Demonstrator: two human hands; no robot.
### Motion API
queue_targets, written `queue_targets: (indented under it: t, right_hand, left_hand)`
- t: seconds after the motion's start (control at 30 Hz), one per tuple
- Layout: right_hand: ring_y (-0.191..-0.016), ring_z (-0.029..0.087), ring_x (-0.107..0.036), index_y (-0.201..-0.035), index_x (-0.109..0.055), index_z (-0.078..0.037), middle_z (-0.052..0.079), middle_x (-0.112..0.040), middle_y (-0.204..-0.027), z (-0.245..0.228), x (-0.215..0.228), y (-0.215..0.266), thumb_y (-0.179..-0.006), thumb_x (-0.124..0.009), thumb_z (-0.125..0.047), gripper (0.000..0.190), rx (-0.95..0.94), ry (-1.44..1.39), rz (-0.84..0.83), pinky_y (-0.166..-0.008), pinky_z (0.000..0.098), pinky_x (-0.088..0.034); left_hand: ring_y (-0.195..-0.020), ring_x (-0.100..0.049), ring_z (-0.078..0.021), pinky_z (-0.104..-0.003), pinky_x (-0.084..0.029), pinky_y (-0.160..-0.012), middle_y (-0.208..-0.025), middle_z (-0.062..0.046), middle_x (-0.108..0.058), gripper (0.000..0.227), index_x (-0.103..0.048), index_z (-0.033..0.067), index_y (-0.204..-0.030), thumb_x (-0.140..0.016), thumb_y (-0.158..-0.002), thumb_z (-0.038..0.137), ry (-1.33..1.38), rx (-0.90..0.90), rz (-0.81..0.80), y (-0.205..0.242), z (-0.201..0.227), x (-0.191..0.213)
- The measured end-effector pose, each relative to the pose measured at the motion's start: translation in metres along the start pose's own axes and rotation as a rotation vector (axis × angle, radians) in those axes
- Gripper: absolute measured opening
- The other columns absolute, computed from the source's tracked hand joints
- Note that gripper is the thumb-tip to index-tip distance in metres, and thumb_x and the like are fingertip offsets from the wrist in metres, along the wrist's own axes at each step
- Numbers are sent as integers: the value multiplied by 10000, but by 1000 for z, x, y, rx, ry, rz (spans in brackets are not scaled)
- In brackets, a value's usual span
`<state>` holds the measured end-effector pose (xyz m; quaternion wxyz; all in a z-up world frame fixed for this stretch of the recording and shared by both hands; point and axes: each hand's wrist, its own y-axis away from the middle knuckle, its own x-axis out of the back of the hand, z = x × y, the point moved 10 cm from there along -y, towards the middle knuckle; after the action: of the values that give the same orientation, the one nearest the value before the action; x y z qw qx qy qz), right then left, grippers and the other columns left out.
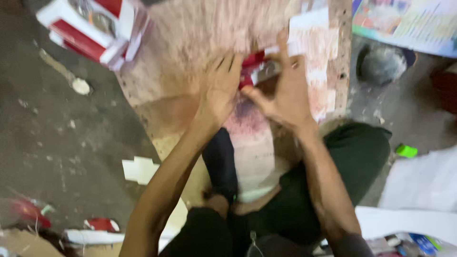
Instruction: The person sits on the floor and glues red and white paper pieces together. They apply adhesive from a jar using a small tool, press the pieces, and stack the finished units.
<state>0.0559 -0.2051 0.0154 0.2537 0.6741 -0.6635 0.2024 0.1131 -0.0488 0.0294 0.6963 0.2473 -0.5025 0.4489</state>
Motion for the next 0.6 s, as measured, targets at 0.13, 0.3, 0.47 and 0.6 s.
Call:
queue_targets:
  t: [0.13, 0.3, 0.47, 0.6]
  right_hand:
    - [-1011, 349, -465, -1631, -53, 84, 168, -668, -1347, -13, -21, 4, -830, -882, -552, 1316, 23, 97, -88, -996, 451, -427]
    - [-1019, 369, -516, -1592, -138, 113, 219, -626, -1388, -13, -17, -7, -876, -816, -451, 1136, 73, 146, -27, -1017, 467, -425]
    - [-1084, 381, -549, -1606, -265, 93, 222, -646, -1381, -7, -21, 21, -979, -630, -124, 757, -88, 116, -75, -1067, 460, -441]
    - [-975, 342, -593, -1568, -361, -14, 203, -691, -1205, -28, 0, 8, -1026, -618, -148, 614, 31, 235, 56, -893, 404, -512]
  left_hand:
    - [-1015, -655, -389, -467, -531, -858, -1118, -198, -661, 337, -639, -7, -1156, -721, -876, 163, 136, 280, -183, -43, -73, 21]
    - [-1187, -622, -358, -475, -529, -975, -1297, -162, -635, 223, -639, -13, -1210, -668, -992, 22, -353, 178, 94, -53, -40, 42]
    - [-1215, -576, -372, -512, -443, -1097, -1270, -175, -609, 587, -572, -79, -1420, -668, -853, 40, 201, -113, -101, 1, 39, -32]
    - [-1095, -584, -431, -522, -449, -970, -1143, -230, -615, 526, -607, -56, -1152, -735, -667, 101, 101, -64, -340, -45, 34, -57]
